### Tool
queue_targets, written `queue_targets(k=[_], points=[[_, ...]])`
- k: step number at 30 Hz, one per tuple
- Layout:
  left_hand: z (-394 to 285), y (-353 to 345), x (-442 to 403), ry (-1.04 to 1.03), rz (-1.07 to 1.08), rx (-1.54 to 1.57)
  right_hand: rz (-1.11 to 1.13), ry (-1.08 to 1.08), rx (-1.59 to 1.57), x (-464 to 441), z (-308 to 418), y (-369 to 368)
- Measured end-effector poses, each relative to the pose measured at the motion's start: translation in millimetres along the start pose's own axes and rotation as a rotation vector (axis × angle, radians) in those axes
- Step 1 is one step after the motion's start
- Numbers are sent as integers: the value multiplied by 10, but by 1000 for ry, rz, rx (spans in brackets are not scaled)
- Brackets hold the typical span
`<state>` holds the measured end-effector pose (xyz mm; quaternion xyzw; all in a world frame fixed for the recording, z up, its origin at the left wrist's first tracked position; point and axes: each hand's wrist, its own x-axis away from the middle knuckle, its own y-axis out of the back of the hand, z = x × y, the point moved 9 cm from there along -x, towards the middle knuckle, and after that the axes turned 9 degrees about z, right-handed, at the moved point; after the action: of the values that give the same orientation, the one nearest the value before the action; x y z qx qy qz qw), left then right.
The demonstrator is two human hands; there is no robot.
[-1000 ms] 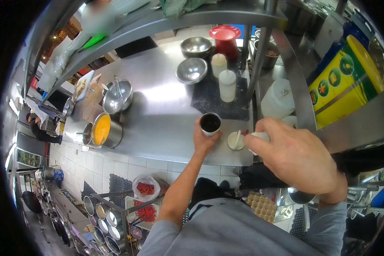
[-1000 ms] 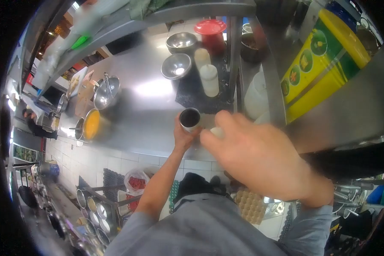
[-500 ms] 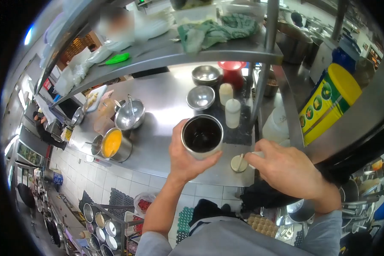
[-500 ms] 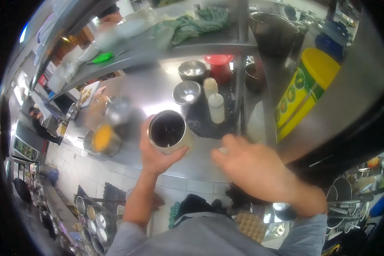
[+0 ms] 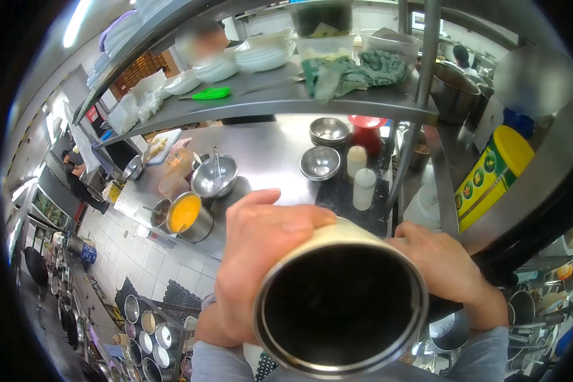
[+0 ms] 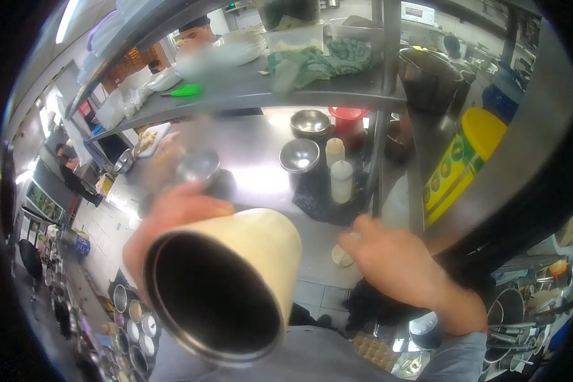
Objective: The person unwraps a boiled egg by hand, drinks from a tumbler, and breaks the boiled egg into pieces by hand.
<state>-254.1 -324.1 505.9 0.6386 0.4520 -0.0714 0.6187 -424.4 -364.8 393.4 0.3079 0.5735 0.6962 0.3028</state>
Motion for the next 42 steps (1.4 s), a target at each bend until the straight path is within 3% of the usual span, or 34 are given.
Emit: queue_targets(k=[4,7,11,16,21,26,28,32,34,38,42], points=[[-265,5,38,-91,-442,97,68,-46,-8,-12,-42,-56],[-374,58,3,-92,-461,-7,76,-46,-5,-18,-55,-82],[-511,33,-77,84,-374,-174,-7,14,-19,-5,0,-11],[-556,-38,-72,140,-422,-206,-9,19,-12,-13,-10,-21],[-701,34,-167,-200,-466,-129,-6,13,-31,-2,-4,-1],[-757,25,-146,-194,-645,-87,-18,20,-67,-2,-18,15],[-728,11,-183,-105,-540,-80,-37,32,-105,11,-21,27],[-709,308,-91,236,-98,-141,-47,32,-102,16,-26,31],[-685,318,-77,295,-92,-146,-37,30,-113,21,-22,43],[-817,98,-79,191,-517,-103,-35,36,-126,20,-18,55],[-732,59,-3,-37,-588,-133,-20,37,-83,37,-6,72]])
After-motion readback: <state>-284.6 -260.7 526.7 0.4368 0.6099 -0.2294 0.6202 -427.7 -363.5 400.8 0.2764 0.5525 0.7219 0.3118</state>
